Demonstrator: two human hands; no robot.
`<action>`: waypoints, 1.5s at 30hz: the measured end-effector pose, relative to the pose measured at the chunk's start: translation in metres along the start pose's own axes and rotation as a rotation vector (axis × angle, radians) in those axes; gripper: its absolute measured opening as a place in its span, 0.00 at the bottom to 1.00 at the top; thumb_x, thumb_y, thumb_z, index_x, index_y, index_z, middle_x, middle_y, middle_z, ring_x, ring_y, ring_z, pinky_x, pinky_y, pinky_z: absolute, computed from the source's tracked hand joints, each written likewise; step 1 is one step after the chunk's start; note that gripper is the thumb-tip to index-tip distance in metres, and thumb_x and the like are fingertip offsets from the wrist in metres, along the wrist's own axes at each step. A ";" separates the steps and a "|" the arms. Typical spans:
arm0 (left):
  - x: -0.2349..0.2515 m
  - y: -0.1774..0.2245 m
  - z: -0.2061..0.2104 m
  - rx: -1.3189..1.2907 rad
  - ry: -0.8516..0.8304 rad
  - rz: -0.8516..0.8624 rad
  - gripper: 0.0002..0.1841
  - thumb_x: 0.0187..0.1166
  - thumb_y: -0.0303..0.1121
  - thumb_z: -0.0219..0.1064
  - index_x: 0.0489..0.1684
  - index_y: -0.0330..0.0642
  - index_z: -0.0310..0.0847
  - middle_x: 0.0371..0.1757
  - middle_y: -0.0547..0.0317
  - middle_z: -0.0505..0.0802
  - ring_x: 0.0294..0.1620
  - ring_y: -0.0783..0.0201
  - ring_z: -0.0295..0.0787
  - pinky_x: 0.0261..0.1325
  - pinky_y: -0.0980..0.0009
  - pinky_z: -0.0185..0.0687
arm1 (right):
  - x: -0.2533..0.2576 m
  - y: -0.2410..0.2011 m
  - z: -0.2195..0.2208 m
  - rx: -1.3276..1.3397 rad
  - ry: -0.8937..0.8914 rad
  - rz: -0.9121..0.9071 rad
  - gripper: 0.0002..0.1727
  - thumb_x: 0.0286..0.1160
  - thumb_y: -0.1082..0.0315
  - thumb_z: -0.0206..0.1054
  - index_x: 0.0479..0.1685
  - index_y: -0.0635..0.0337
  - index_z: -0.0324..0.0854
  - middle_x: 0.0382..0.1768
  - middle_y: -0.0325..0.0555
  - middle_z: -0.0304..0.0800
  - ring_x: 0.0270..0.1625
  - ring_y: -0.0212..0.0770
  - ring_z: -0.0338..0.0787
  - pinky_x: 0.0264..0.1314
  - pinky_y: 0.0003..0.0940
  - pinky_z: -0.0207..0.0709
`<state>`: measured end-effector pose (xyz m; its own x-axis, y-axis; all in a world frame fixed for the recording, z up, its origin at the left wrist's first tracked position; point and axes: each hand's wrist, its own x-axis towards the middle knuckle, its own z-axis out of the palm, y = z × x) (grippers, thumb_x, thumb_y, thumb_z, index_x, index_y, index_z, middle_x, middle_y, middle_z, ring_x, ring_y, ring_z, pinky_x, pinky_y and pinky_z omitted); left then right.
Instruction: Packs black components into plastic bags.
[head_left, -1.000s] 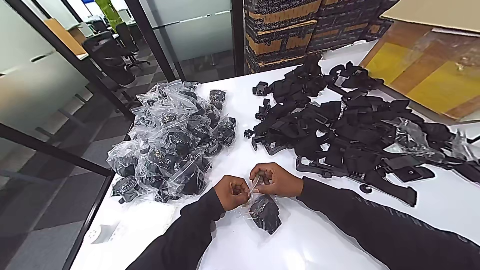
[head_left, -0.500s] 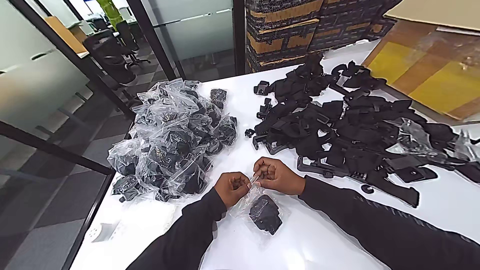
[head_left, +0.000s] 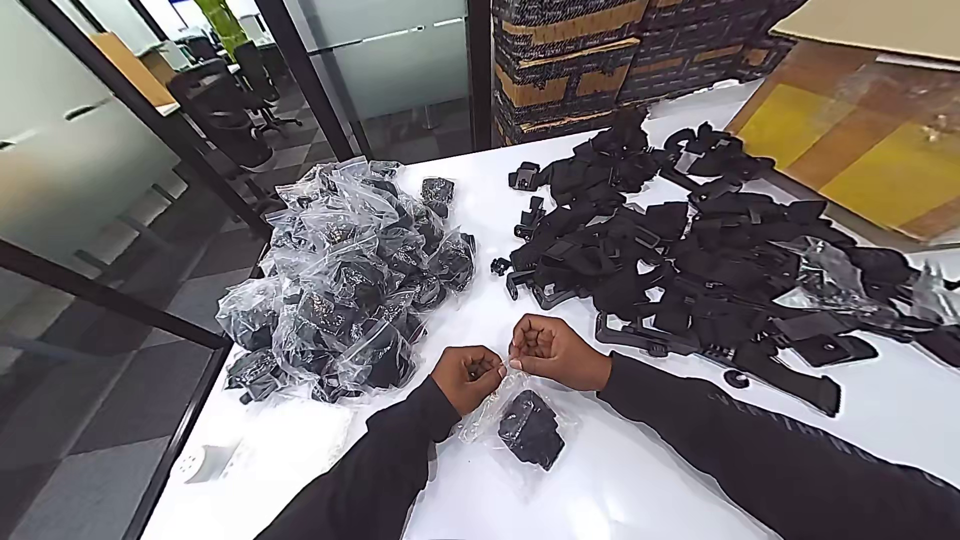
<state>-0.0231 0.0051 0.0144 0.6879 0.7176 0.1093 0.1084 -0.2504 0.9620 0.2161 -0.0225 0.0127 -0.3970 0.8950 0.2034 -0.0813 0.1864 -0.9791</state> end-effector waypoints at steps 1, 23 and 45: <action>0.000 -0.001 0.000 0.001 0.001 0.003 0.08 0.77 0.30 0.69 0.39 0.32 0.88 0.27 0.62 0.92 0.24 0.78 0.86 0.32 0.78 0.85 | 0.000 0.000 0.000 -0.003 0.002 0.002 0.15 0.65 0.80 0.75 0.44 0.56 0.77 0.36 0.34 0.91 0.35 0.29 0.91 0.38 0.26 0.87; -0.001 -0.003 0.004 0.108 -0.005 0.065 0.08 0.76 0.30 0.67 0.36 0.33 0.87 0.24 0.62 0.89 0.19 0.78 0.79 0.25 0.79 0.78 | -0.002 -0.001 0.007 -0.119 -0.044 -0.025 0.10 0.69 0.75 0.73 0.45 0.57 0.79 0.37 0.33 0.89 0.35 0.26 0.88 0.37 0.23 0.83; 0.001 -0.005 0.005 0.156 -0.014 0.085 0.10 0.79 0.32 0.66 0.38 0.31 0.86 0.24 0.59 0.88 0.21 0.76 0.80 0.28 0.77 0.79 | -0.004 0.000 0.009 -0.188 -0.044 -0.063 0.07 0.71 0.74 0.71 0.45 0.59 0.81 0.38 0.34 0.88 0.36 0.24 0.86 0.37 0.22 0.82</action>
<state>-0.0197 0.0038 0.0085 0.7093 0.6805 0.1840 0.1586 -0.4084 0.8989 0.2096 -0.0290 0.0115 -0.4363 0.8615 0.2598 0.0631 0.3173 -0.9462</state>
